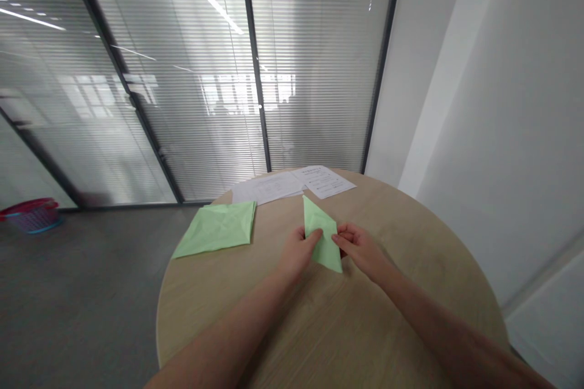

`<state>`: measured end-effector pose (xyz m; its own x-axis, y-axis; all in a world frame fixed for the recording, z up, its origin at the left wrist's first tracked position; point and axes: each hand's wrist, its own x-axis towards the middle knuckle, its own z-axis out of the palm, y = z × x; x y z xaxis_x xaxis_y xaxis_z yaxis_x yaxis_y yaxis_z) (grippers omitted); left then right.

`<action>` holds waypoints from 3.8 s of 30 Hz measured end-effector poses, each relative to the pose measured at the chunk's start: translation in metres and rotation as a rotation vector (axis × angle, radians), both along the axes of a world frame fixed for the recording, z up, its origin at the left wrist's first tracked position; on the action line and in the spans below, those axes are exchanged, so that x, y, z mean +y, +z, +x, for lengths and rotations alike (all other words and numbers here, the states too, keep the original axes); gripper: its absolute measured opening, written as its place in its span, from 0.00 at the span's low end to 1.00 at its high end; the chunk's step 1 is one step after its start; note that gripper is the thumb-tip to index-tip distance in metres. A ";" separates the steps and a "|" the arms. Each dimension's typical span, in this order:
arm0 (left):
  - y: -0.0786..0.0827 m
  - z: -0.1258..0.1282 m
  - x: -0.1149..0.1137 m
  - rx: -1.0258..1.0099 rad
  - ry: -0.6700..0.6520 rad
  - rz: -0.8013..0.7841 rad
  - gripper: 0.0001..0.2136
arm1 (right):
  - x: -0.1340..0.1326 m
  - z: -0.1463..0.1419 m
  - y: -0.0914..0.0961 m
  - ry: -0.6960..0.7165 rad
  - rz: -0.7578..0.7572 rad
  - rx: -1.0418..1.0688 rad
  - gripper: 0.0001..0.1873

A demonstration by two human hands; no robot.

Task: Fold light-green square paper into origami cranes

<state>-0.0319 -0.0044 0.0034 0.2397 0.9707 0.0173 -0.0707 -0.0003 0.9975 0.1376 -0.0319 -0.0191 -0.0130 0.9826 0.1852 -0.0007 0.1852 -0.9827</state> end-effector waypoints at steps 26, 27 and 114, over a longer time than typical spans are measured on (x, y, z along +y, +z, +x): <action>0.006 -0.009 0.003 -0.113 -0.141 -0.112 0.14 | -0.001 0.003 0.004 -0.102 0.060 -0.087 0.18; 0.006 -0.010 0.003 -0.102 -0.155 -0.118 0.14 | -0.001 0.004 0.004 -0.119 0.066 -0.089 0.18; -0.001 0.010 -0.011 -0.095 0.027 -0.123 0.08 | -0.009 0.008 0.008 -0.217 0.243 -0.276 0.19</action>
<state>-0.0215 -0.0159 0.0026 0.2160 0.9730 -0.0812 -0.1659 0.1185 0.9790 0.1456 -0.0413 -0.0115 0.1073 0.8961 0.4307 0.3208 0.3788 -0.8681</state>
